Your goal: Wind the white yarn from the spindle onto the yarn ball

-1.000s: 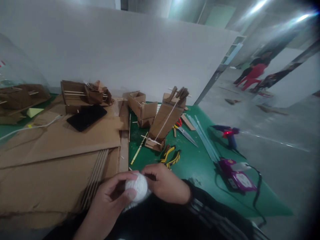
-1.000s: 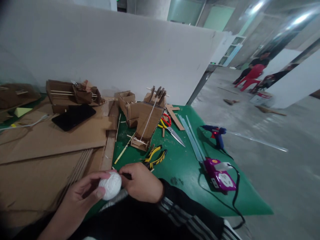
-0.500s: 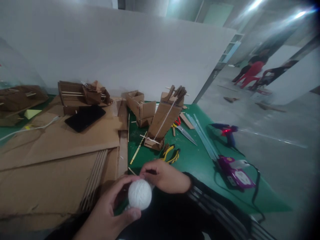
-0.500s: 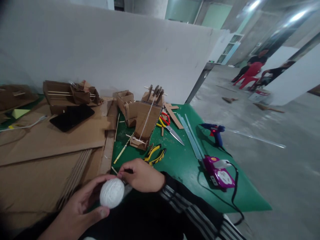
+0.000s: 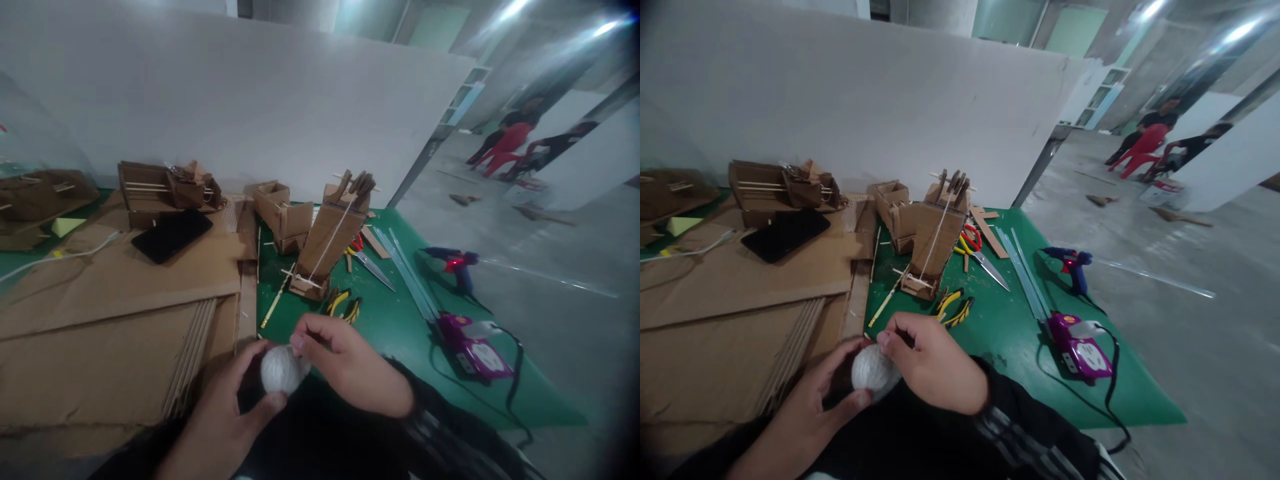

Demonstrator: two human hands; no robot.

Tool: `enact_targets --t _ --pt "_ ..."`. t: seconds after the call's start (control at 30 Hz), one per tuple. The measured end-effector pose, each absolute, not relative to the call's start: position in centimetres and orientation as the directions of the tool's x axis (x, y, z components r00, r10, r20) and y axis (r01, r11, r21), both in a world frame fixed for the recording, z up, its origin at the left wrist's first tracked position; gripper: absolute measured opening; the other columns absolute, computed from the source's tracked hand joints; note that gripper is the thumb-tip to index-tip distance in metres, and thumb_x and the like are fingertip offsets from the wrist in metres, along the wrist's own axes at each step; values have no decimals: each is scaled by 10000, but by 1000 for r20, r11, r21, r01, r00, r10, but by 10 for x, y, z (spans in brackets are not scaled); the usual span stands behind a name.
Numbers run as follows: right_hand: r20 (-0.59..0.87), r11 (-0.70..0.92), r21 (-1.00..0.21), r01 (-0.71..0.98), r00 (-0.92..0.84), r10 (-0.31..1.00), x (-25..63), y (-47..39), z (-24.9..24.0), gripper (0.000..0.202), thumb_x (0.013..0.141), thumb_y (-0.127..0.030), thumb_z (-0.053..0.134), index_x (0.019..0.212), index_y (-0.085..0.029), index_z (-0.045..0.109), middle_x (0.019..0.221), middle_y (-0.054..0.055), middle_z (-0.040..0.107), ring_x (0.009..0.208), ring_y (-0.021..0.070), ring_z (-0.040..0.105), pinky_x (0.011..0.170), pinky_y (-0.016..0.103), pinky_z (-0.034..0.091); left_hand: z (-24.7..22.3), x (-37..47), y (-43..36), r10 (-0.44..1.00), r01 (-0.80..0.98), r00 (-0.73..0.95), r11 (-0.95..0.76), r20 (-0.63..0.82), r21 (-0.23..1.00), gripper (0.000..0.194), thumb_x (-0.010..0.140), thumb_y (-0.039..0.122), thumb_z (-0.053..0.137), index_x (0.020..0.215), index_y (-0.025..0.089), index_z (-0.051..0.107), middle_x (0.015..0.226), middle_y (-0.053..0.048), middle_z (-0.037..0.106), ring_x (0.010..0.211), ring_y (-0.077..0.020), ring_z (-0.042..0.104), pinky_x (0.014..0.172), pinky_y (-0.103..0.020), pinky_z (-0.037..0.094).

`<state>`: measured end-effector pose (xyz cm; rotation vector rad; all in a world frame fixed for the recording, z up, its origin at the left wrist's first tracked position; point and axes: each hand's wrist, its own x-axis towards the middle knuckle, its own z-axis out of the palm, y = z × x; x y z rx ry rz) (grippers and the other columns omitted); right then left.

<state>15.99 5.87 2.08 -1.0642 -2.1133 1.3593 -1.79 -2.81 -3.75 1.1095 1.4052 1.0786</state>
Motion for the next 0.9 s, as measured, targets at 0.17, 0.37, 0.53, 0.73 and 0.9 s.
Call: enact_targets --t 0.17,0.37,0.53,0.73,0.9 --pt "216 453 -834 315 -570 793 155 24 22 216 966 -212 456 766 -181 532 721 -10 544 654 117 495 617 223 371 -30 -17 -18 984 -114 58 172 -167 978 374 834 309 705 1175 228 577 1136 -83 701 1032 -251 652 900 -331 499" --pt "310 496 -817 294 -501 808 145 4 -1 213 942 -173 450 761 -172 563 709 17 558 668 140 506 622 248 364 -29 -18 -17 970 -532 84 238 -228 812 308 824 247 729 1119 238 641 1091 -32 705 1023 -200 638 875 -269 503" --pt "238 414 -885 212 -558 795 137 5 -14 239 937 -193 455 748 -156 598 723 29 595 674 146 519 647 252 394 -26 -15 -18 964 -586 2 216 -265 781 348 718 262 820 1039 234 688 953 -20 707 882 -179 628 709 -227 507" --pt "81 269 -953 139 -738 670 143 36 -15 262 926 -261 554 723 -134 661 742 13 629 747 158 573 746 260 454 -21 -11 -17 962 -600 46 243 -271 762 419 628 371 867 1001 259 710 887 -3 701 806 -172 619 699 -235 474" --pt "-177 153 -927 342 -761 624 160 76 -4 214 882 -265 609 744 -114 674 682 -2 618 668 132 549 641 226 451 -22 -15 -22 957 -529 166 290 -239 797 524 573 426 889 1015 223 694 887 -26 687 797 -174 604 691 -236 449"
